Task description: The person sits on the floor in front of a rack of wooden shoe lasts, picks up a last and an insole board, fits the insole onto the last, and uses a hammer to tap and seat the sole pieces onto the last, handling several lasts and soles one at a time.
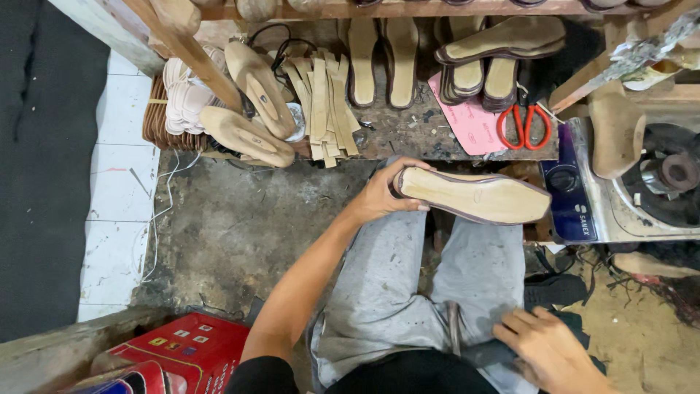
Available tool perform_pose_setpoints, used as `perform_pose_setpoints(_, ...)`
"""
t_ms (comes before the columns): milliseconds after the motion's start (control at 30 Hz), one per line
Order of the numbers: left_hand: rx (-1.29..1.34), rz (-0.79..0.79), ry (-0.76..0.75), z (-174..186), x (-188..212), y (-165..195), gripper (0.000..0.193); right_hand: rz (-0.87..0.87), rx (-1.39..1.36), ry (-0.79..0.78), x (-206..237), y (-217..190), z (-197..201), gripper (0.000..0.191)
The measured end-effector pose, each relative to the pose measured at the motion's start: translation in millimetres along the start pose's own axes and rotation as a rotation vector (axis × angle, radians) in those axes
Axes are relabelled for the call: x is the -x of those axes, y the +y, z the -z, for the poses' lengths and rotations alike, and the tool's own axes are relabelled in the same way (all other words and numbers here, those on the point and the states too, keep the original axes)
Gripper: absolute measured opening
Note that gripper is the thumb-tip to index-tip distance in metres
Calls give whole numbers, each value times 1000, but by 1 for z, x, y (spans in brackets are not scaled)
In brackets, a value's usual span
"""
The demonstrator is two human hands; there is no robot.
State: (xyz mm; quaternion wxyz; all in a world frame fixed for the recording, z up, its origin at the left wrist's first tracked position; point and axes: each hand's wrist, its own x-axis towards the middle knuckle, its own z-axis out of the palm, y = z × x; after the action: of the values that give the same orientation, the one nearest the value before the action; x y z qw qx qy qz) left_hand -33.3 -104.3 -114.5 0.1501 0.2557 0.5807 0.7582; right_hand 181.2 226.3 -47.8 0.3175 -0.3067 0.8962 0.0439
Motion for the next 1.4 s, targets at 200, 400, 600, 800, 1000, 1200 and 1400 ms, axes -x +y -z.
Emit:
perform_pose_setpoints(200,-51,-13,-16,-15,-6,-10,68,-158,-535,979,-29,-6,94,41)
perform_pose_setpoints(400,-81,-49,-9,-19,-7,-13,68,-156,-1210,938,-64,-18,149,30)
perform_pose_setpoints(600,-151,116,40,-15,-2,-18,69,-284,-1096,731,-79,-28,168,29)
perform_pose_setpoints(800,-218,66,69,-14,-1,-16,71,-312,-1019,666,-79,-30,170,30)
perform_pose_setpoints(1000,-237,47,70,-13,0,-24,72,-289,-942,702,-80,-32,170,37)
perform_pose_setpoints(1200,-243,-6,62,-8,-1,-36,72,-285,-902,749,-85,-27,166,38)
perform_pose_setpoints(1400,-204,-12,23,-15,-2,7,69,-279,-969,728,-81,-16,119,39)
